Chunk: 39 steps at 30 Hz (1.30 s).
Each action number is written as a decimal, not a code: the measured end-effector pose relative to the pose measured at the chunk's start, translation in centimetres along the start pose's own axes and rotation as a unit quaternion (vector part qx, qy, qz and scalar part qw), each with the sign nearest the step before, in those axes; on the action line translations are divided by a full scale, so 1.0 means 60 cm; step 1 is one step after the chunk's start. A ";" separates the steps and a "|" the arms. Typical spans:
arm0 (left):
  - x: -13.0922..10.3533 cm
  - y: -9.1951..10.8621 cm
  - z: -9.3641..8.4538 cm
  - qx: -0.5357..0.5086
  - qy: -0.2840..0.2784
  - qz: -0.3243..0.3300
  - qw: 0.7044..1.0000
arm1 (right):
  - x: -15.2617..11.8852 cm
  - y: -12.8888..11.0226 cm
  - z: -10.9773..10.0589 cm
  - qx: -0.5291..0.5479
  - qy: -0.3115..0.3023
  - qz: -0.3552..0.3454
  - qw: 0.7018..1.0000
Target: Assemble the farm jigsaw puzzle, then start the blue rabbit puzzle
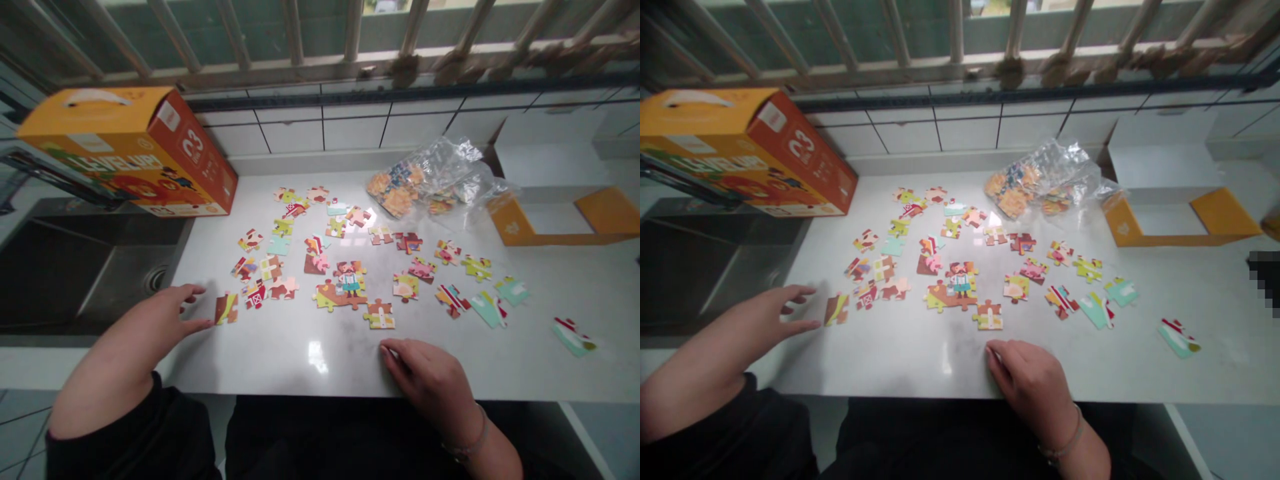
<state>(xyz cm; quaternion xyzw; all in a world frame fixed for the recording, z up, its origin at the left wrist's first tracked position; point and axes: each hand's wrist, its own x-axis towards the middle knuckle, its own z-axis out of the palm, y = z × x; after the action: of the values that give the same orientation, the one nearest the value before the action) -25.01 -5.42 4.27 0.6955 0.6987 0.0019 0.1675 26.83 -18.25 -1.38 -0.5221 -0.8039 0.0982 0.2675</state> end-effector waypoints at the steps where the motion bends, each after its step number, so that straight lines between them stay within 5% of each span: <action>1: 0.003 0.015 0.002 -0.001 -0.020 -0.009 1.000 | 0.000 0.001 0.000 -0.001 -0.001 0.000 1.000; 4: 0.013 0.059 0.007 0.011 -0.075 -0.036 0.997 | -0.002 0.002 0.001 -0.001 -0.003 0.001 1.000; 14: 0.012 0.096 -0.008 -0.053 -0.060 0.009 0.997 | 0.000 0.001 0.000 0.000 -0.005 0.004 1.000; 17: 0.004 0.136 -0.012 -0.105 -0.089 0.023 0.990 | -0.001 0.002 0.001 0.006 -0.011 0.006 1.000; 21: -0.009 0.239 0.013 -0.321 -0.129 0.060 0.936 | -0.003 0.003 0.002 0.013 -0.017 0.011 1.000; 25: -0.016 0.346 0.070 -0.476 -0.274 0.036 0.835 | 0.004 0.001 -0.002 0.040 -0.011 0.022 0.999; 29: -0.017 0.400 0.119 -0.572 -0.331 -0.036 0.750 | 0.021 -0.004 -0.008 0.075 0.028 0.020 0.997; 33: -0.015 0.411 0.136 -0.591 -0.340 -0.068 0.728 | 0.037 -0.004 -0.007 0.070 0.068 0.015 0.995; 39: -0.012 0.415 0.138 -0.574 -0.327 -0.092 0.745 | 0.046 0.003 0.011 0.034 0.054 0.011 0.998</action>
<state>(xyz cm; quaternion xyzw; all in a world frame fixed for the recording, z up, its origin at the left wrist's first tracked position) 1.12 -7.24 2.49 0.3581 0.5282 0.1597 0.7532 25.79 -15.64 -1.12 -0.5261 -0.7785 0.0999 0.3274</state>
